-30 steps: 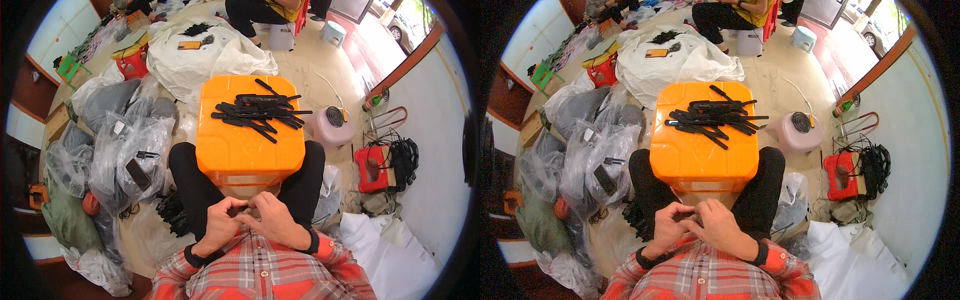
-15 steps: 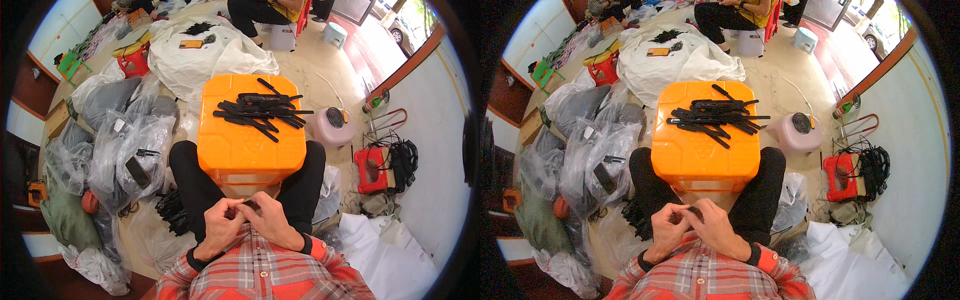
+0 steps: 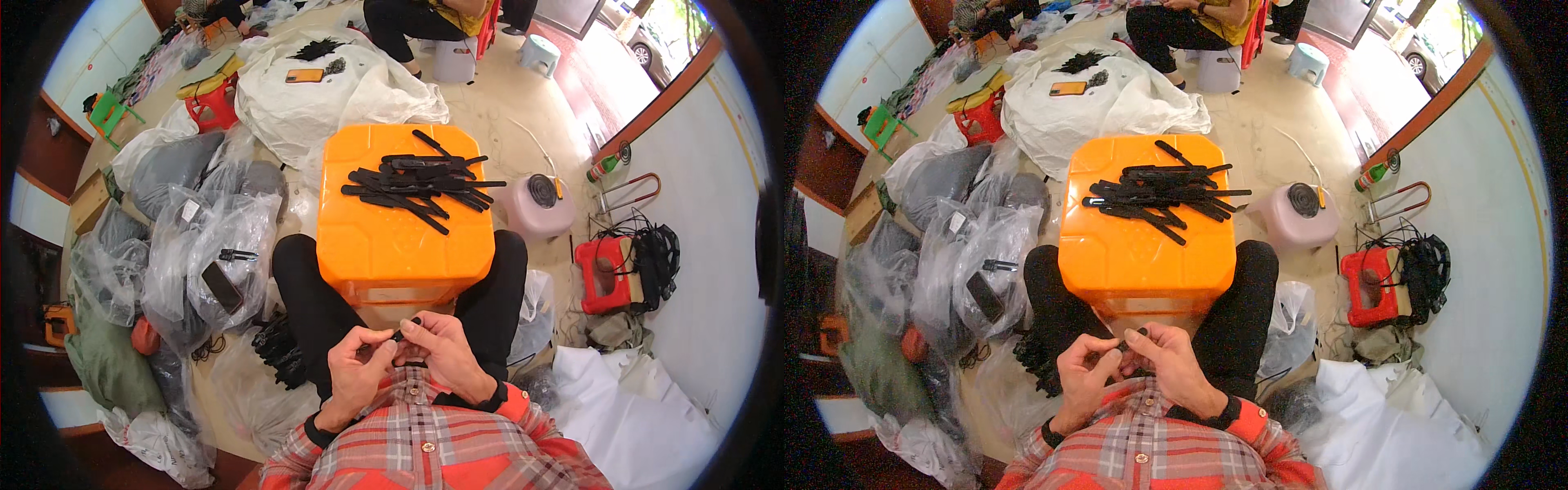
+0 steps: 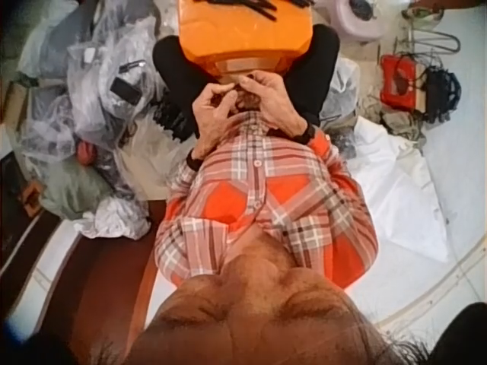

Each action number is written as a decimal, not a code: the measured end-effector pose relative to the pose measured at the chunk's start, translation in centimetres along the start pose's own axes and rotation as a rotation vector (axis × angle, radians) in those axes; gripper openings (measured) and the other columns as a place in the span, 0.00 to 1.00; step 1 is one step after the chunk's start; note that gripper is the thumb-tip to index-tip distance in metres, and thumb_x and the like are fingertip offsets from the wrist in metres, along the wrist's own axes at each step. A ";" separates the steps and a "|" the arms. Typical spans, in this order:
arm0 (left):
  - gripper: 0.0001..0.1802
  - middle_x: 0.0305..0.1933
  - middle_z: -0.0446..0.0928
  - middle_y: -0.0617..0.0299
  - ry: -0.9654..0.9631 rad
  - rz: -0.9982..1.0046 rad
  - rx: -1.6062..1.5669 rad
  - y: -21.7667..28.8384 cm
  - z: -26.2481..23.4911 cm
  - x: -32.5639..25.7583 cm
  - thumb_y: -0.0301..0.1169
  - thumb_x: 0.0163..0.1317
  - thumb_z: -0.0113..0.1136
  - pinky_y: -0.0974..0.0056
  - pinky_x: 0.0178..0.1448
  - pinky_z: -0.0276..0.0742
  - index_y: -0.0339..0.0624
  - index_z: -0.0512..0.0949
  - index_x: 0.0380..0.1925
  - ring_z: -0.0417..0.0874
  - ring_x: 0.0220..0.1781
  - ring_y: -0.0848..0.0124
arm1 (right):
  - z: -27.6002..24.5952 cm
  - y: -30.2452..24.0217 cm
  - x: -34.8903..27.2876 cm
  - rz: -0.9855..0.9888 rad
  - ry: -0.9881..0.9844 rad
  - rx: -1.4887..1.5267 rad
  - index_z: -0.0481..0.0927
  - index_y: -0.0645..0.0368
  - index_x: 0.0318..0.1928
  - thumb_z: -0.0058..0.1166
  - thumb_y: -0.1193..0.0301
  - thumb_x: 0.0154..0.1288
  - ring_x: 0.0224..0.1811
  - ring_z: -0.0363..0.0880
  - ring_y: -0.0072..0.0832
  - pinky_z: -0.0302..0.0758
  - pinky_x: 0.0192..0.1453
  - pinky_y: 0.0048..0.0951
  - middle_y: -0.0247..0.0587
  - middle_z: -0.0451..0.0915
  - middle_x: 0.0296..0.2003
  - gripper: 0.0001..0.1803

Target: The recorder is sitting and inspecting or assembling black plastic shoe components.

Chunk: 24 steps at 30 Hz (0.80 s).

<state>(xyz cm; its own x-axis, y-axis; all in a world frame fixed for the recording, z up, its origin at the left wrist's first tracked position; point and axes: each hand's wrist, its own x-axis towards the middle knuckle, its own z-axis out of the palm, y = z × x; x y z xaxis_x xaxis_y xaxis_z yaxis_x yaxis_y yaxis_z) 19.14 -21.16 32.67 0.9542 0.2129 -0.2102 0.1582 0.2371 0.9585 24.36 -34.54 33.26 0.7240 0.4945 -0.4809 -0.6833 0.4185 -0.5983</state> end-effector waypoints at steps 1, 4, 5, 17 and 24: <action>0.06 0.25 0.75 0.63 -0.011 -0.003 0.000 -0.2 -0.2 0.0 0.20 0.56 0.55 0.77 0.26 0.70 0.32 0.74 0.34 0.74 0.24 0.82 | -0.3 0.1 0.1 -0.005 -0.013 -0.027 0.74 0.65 0.32 0.49 0.69 0.64 0.25 0.77 0.24 0.76 0.32 0.23 0.39 0.77 0.25 0.10; 0.04 0.25 0.75 0.63 0.010 -0.017 -0.036 -0.3 -0.1 0.2 0.19 0.56 0.55 0.77 0.25 0.70 0.32 0.74 0.33 0.73 0.22 0.82 | -0.5 0.3 0.1 -0.013 -0.022 -0.069 0.74 0.67 0.34 0.49 0.70 0.64 0.26 0.77 0.25 0.76 0.32 0.24 0.41 0.77 0.26 0.10; 0.04 0.25 0.75 0.63 0.009 -0.018 -0.034 -0.3 -0.2 0.3 0.19 0.56 0.55 0.77 0.25 0.70 0.32 0.74 0.33 0.73 0.22 0.82 | -0.5 0.4 0.1 -0.018 -0.019 -0.087 0.74 0.67 0.34 0.49 0.70 0.64 0.26 0.77 0.25 0.76 0.32 0.23 0.41 0.77 0.26 0.10; 0.03 0.23 0.74 0.67 0.081 -0.043 0.047 0.1 0.2 0.2 0.19 0.55 0.55 0.79 0.27 0.66 0.34 0.75 0.30 0.70 0.24 0.85 | -0.3 0.5 -0.1 -0.125 0.043 -0.390 0.75 0.69 0.35 0.51 0.71 0.62 0.26 0.77 0.22 0.75 0.30 0.22 0.40 0.78 0.26 0.10; 0.03 0.23 0.74 0.69 0.034 -0.111 0.126 0.1 -0.5 0.2 0.20 0.54 0.58 0.80 0.27 0.64 0.34 0.77 0.30 0.69 0.24 0.86 | -0.7 1.5 0.2 -0.343 0.056 -0.794 0.77 0.68 0.30 0.54 0.72 0.59 0.24 0.78 0.28 0.73 0.28 0.25 0.44 0.77 0.24 0.08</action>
<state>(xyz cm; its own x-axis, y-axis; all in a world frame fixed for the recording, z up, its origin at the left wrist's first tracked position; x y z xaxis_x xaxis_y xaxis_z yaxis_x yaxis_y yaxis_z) 19.19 -20.65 32.60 0.9202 0.2244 -0.3207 0.2951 0.1404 0.9451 23.52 -34.33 31.79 0.8960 0.3910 -0.2104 -0.1734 -0.1281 -0.9765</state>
